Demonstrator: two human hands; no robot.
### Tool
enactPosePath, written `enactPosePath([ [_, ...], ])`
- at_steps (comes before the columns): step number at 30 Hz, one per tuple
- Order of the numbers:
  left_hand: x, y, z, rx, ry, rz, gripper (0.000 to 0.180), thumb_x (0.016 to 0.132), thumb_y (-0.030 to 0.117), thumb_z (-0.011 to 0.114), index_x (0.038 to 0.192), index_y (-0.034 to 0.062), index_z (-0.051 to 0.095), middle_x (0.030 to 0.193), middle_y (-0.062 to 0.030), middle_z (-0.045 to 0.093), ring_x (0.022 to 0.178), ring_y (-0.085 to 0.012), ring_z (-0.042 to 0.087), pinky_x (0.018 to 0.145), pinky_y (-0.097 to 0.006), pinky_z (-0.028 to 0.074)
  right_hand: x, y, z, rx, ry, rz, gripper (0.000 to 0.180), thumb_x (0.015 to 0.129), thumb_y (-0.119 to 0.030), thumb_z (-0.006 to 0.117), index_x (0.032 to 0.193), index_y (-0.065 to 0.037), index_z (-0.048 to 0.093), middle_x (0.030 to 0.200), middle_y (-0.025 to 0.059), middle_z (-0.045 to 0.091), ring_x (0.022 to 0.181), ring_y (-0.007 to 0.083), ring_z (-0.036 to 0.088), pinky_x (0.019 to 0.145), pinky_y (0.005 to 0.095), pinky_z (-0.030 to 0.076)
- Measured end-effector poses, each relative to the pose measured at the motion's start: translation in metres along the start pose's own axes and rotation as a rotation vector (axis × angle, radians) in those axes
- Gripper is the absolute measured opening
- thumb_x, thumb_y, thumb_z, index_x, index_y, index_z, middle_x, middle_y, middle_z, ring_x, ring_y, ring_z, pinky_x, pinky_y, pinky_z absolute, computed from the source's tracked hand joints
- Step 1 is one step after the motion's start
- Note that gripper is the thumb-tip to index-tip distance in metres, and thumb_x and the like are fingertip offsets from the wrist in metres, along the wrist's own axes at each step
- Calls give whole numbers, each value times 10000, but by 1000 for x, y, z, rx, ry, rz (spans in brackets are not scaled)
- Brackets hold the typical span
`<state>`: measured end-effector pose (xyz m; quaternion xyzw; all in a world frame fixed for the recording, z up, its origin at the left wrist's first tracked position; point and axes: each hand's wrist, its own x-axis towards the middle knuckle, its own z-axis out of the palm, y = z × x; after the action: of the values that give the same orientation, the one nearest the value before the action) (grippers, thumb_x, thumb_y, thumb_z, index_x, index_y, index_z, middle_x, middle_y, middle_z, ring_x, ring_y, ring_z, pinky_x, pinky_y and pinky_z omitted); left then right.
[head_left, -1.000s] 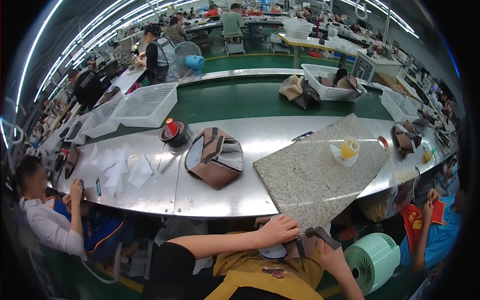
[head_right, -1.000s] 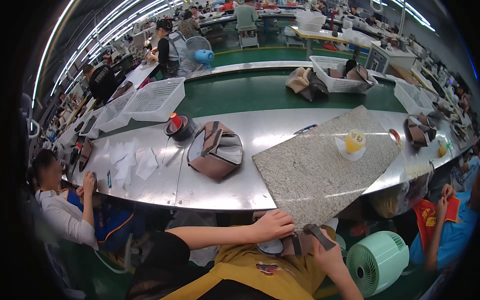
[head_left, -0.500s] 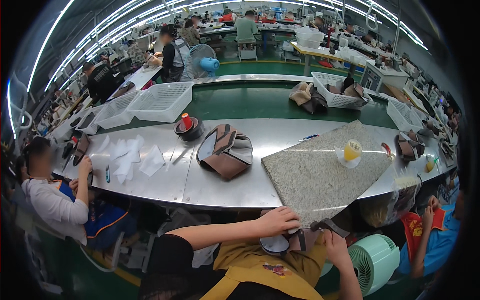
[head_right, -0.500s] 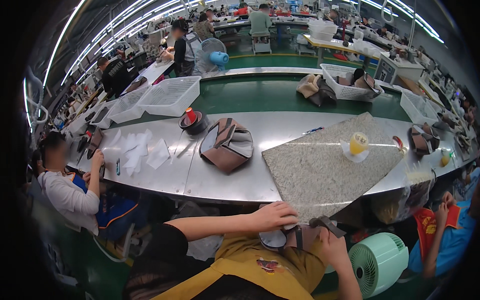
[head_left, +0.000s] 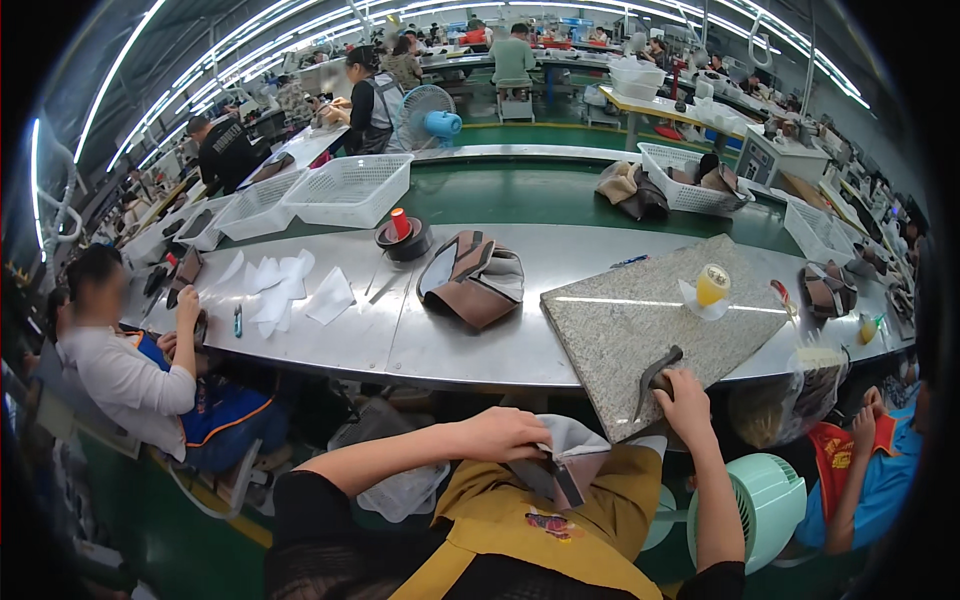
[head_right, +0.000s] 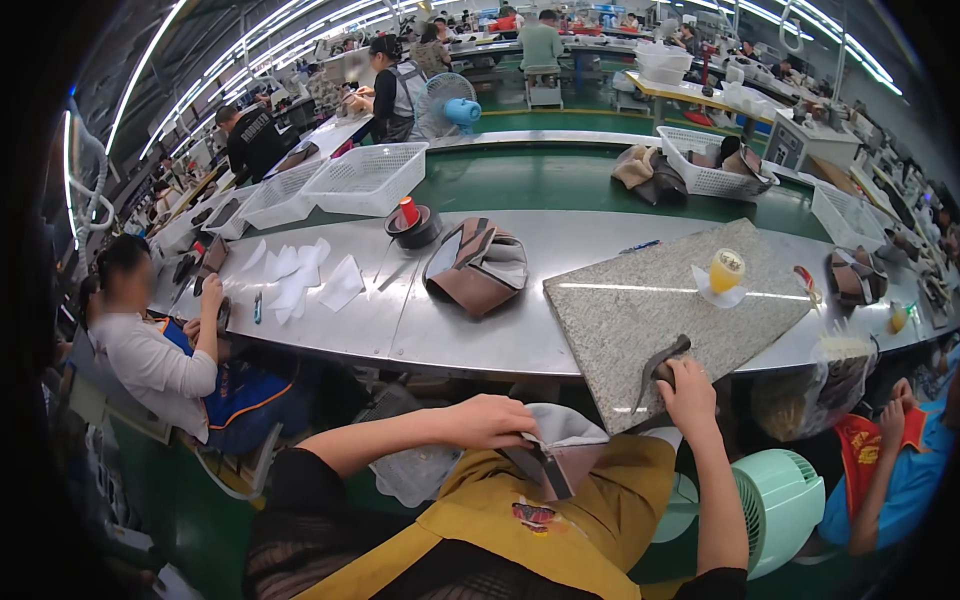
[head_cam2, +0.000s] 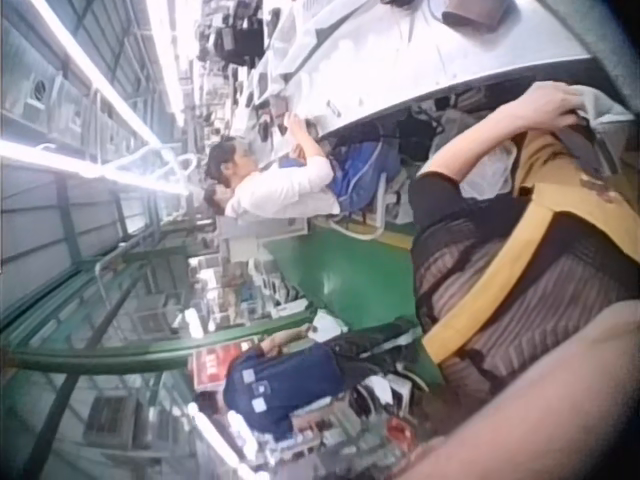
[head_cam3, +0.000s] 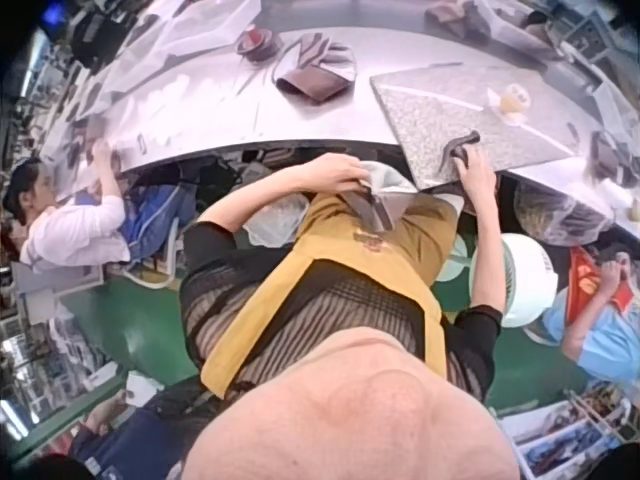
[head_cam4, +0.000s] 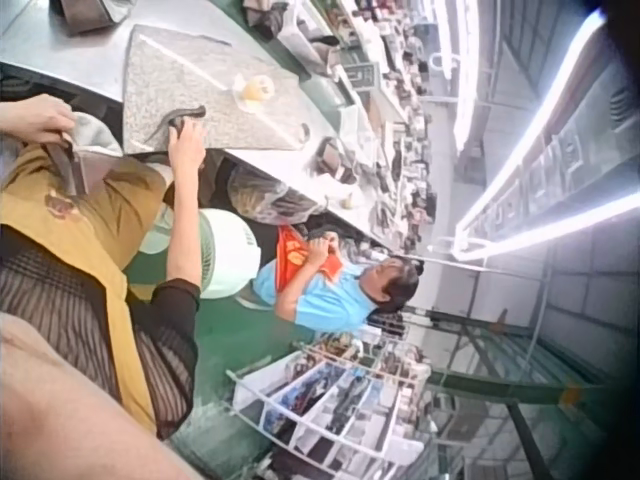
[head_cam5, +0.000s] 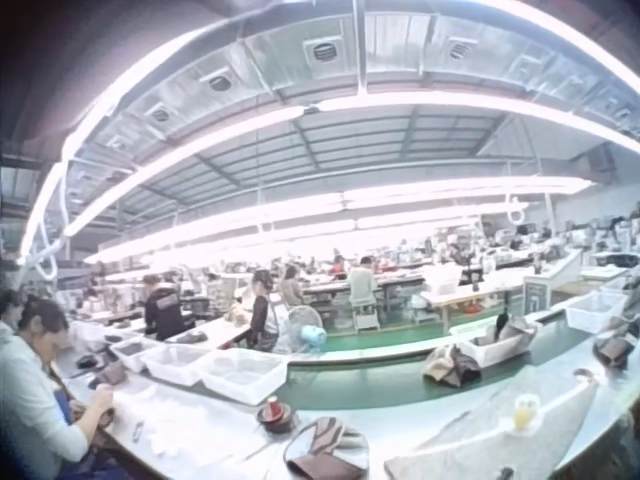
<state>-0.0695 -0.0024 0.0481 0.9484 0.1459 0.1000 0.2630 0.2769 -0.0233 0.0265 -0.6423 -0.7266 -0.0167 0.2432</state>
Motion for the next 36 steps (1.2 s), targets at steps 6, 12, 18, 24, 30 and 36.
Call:
enactPosePath([
  [6,-26,27,-65,-74,88,-338,239,917,271,587,1059,80,612,959,-144,630,908,-318,610,777,-373,482,2,-116,-123,345,260,-430,209,774,-41,631,982,-32,616,1003,127,630,894,328,606,752,378,498],
  [12,0,24,-115,-198,202,-490,234,925,236,585,999,17,616,822,-111,630,758,-157,566,711,-292,455,-70,-157,-192,341,963,-863,77,809,-239,568,853,-176,563,870,-41,603,667,135,525,546,292,432],
  [18,27,19,-135,-240,316,-476,270,938,255,562,967,-10,607,820,-82,617,782,-126,545,739,-284,443,-21,-168,-206,349,962,-1187,57,804,-104,576,795,-135,529,732,-21,551,678,92,531,577,210,493],
  [24,62,-6,-155,-411,352,-496,294,951,269,553,969,-20,602,835,-6,589,812,-74,506,751,-248,429,-10,-147,-180,215,538,-1230,89,803,-141,594,890,-142,613,873,15,649,774,151,609,667,244,537],
  [30,81,-24,-172,-364,285,-472,315,945,285,560,990,-23,612,859,-27,615,819,-90,522,759,-252,436,18,-77,-66,262,234,-279,201,747,-22,584,929,-87,637,938,72,616,807,252,615,684,334,526],
  [36,122,-60,-197,-301,355,-461,339,941,304,559,1002,-25,621,873,-52,629,817,-105,538,755,-261,447,5,-28,9,147,80,-39,218,774,-43,618,990,-65,627,1113,113,559,1046,301,541,903,427,424],
])
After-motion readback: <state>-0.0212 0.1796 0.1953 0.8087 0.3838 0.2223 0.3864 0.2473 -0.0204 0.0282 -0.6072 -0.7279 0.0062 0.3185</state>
